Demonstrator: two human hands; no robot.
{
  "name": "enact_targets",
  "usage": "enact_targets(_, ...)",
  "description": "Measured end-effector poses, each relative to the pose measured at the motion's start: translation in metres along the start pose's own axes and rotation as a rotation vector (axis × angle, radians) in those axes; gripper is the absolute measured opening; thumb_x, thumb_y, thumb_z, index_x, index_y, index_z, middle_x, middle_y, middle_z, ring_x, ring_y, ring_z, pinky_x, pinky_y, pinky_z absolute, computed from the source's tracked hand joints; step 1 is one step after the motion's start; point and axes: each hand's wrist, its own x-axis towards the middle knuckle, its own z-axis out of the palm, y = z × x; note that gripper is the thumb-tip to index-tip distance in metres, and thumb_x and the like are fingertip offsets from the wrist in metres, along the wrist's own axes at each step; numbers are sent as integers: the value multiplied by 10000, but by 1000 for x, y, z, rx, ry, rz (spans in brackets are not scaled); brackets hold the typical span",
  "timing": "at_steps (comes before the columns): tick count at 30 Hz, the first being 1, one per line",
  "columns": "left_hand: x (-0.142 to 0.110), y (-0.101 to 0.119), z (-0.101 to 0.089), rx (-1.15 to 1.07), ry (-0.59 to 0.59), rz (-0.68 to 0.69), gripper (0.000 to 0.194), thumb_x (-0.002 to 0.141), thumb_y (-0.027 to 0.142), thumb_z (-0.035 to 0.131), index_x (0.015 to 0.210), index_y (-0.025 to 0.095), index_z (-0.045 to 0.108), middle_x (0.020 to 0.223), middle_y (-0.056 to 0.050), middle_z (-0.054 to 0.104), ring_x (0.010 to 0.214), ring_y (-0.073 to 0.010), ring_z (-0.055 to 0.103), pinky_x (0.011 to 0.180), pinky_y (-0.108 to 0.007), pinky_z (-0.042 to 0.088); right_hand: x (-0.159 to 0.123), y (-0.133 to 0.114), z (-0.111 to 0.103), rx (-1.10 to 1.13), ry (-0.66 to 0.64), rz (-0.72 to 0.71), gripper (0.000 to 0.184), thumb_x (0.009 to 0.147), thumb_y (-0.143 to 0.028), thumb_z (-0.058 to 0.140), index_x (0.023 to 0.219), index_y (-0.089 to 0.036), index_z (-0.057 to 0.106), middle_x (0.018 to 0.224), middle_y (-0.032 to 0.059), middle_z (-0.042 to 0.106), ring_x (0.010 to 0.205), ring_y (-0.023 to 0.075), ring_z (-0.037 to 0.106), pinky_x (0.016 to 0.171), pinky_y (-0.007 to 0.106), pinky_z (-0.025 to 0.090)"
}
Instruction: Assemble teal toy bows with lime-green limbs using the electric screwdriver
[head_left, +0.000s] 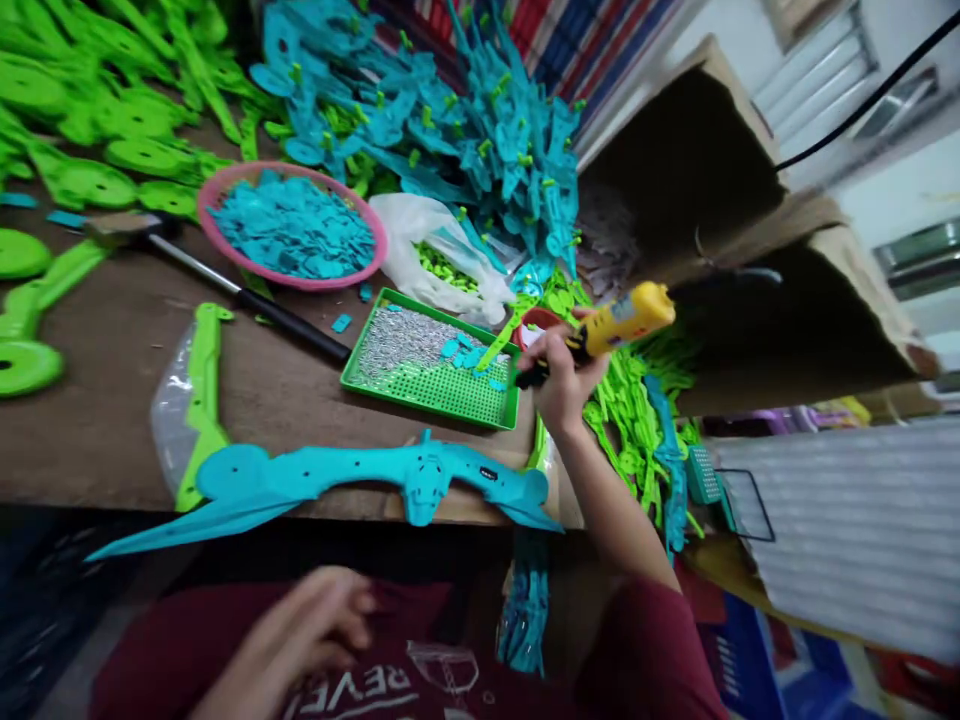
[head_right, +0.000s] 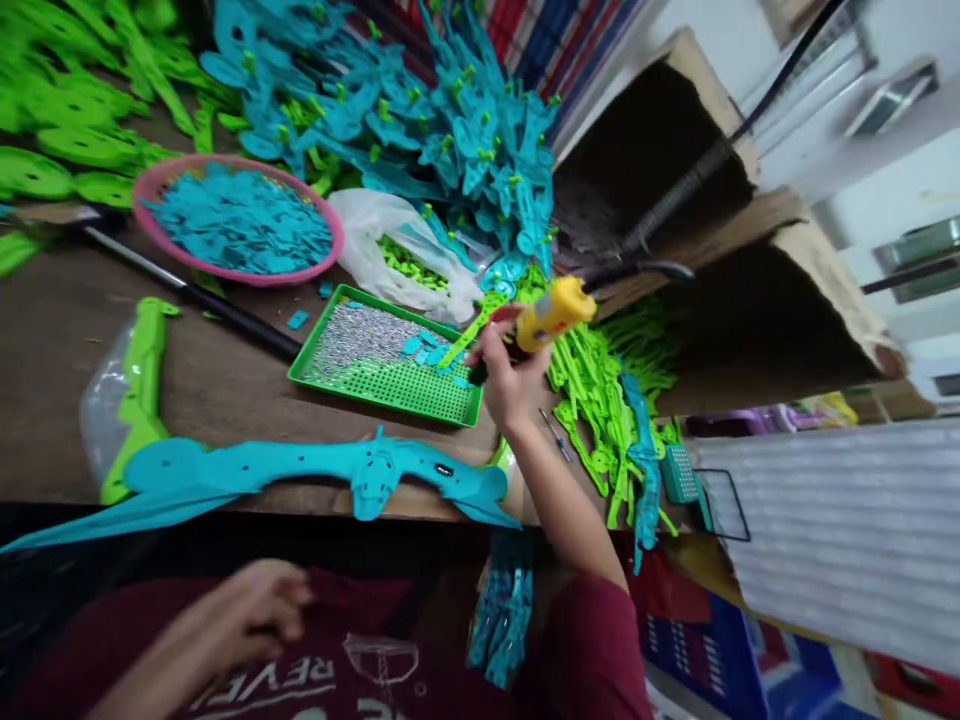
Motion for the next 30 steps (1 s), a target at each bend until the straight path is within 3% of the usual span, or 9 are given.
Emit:
enact_targets(1, 4, 6, 26, 78, -127, 88, 297, 872, 520, 623, 856, 228, 676, 667, -33, 701, 572, -187, 640, 537, -289, 520, 2, 4, 9, 43, -23, -4, 403, 840, -352, 662, 1169, -272, 442, 651, -96, 513, 432, 85, 533, 433, 239, 441)
enact_targets(2, 11, 13, 53, 303, -408, 412, 248, 888, 454, 619, 905, 216, 686, 823, -58, 737, 690, -193, 678, 618, -293, 548, 4, 8, 20, 80, -61, 1, 420, 843, -361, 660, 1184, -274, 433, 663, -93, 519, 440, 87, 542, 432, 242, 442)
enact_targets(4, 32, 27, 102, 780, -618, 1079, 199, 959, 294, 518, 998, 198, 688, 975, -74, 739, 866, -210, 691, 748, -320, 557, 4, 13, 41, 133, -141, 22, 441, 838, -395, 662, 1187, -267, 425, 682, -86, 534, 460, 89, 559, 442, 247, 450)
enact_targets(6, 57, 36, 138, 1196, -409, 1428, 299, 966, 142, 442, 1186, 116, 643, 1225, -133, 680, 1085, -222, 652, 909, -348, 524, 1, 19, 56, 171, -197, 59, 454, 822, -435, 670, 1161, -256, 428, 681, -87, 540, 465, 85, 558, 452, 247, 456)
enact_targets(8, 77, 35, 158, 1433, -176, 1513, 358, 968, 135, 409, 1258, 75, 611, 1311, -157, 633, 1211, -257, 594, 980, -397, 492, -3, 25, 64, 216, -223, 94, 466, 811, -436, 682, 1151, -249, 426, 668, -92, 543, 460, 83, 554, 450, 246, 455)
enact_targets(14, 87, 16, 145, 1384, -112, 1646, 336, 982, 252, 458, 1240, 118, 626, 1340, -144, 617, 1294, -294, 530, 1045, -447, 422, -8, 49, 72, 298, -249, 122, 562, 825, -428, 670, 1245, -258, 337, 661, -97, 547, 469, 91, 568, 442, 247, 449)
enact_targets(22, 62, 38, 102, 1211, 5, 1425, 300, 984, 214, 431, 1110, 128, 690, 1096, -95, 727, 1099, -257, 610, 1084, -460, 348, -10, 62, 76, 252, -264, 113, 487, 865, -488, 591, 1205, -284, 308, 684, -85, 510, 453, 89, 527, 433, 260, 443)
enact_targets(26, 66, 85, 62, 1227, 37, 1293, 247, 963, 182, 501, 1149, 152, 661, 1127, -98, 712, 1107, -266, 594, 1045, -467, 390, 3, 48, 60, 172, -212, 100, 466, 850, -546, 570, 1182, -293, 363, 656, -81, 471, 435, 95, 490, 418, 269, 436)
enact_targets(30, 122, 162, 41, 1422, -44, 1056, 263, 980, 175, 415, 1098, 147, 649, 1020, -107, 647, 965, -264, 598, 866, -439, 484, 18, 32, 42, 80, -100, 9, 474, 854, -542, 543, 1233, -319, 367, 628, -86, 417, 418, 98, 453, 415, 274, 438)
